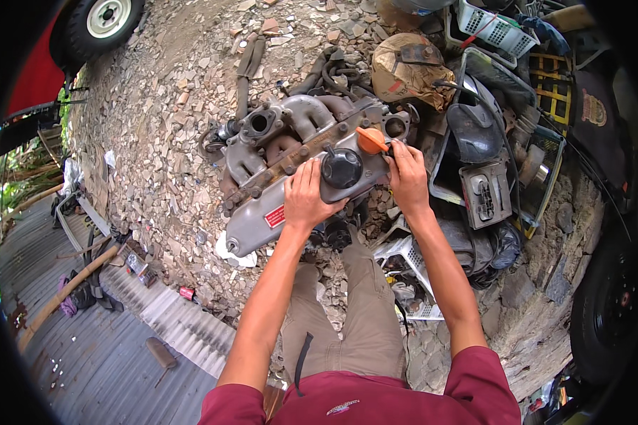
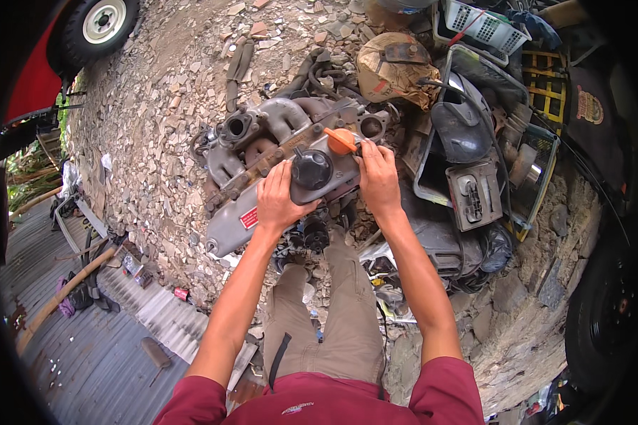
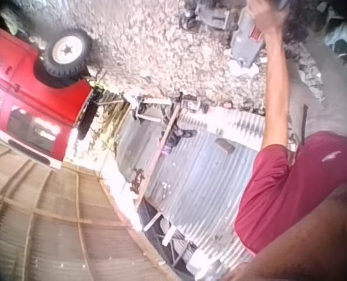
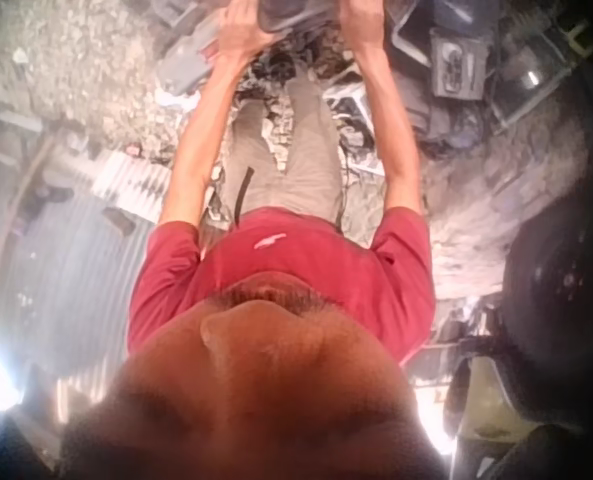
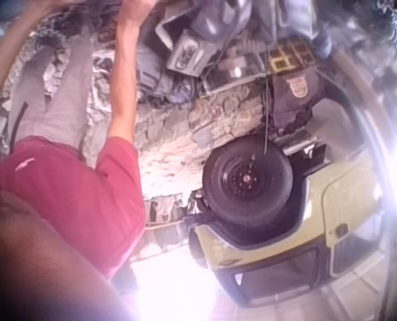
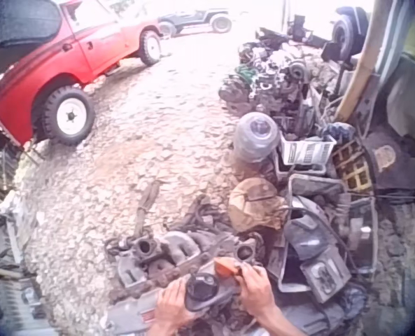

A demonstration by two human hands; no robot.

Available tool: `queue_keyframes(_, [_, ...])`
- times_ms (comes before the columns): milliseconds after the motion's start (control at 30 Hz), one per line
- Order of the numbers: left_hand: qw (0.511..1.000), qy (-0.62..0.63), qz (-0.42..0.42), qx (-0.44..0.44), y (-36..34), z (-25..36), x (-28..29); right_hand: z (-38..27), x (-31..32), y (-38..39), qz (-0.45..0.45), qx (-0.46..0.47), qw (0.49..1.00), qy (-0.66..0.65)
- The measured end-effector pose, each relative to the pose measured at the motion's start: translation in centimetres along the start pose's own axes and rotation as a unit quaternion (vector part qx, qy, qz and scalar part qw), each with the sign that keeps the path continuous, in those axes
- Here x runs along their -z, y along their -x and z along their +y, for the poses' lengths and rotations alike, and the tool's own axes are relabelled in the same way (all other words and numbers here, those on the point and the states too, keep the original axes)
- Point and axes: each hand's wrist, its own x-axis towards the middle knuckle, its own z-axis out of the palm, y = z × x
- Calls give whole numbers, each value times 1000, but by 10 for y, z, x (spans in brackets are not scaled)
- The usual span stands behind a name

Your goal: The person sits on the ground and works on a metallic engine component, likely a valve cover. They use a small orange tool to scrape or clean the surface and then use a wrench to tighten bolts on the component.

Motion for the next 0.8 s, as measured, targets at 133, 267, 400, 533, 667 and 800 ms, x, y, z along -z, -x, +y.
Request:
queue_keyframes(133, [1000,4,-1,6,0,2,1,-6,1,-1,-4,-14,1000,7])
queue_keyframes(267, [1000,6,9,8,1,1,-2,-6,7,-12,-52,-10,999,8])
queue_keyframes(400, [1000,5,7,14,3,1,-3,-6,11,-15,-71,-3,997,23])
queue_keyframes(533, [1000,11,8,18,1,2,-2,-8,5,-14,-50,-17,998,26])
queue_keyframes(667, [1000,12,2,22,2,1,0,-7,8,-15,-73,-15,997,6])
queue_keyframes(800, [1000,16,1,22,3,1,1,2,14,-14,-92,9,996,-17])
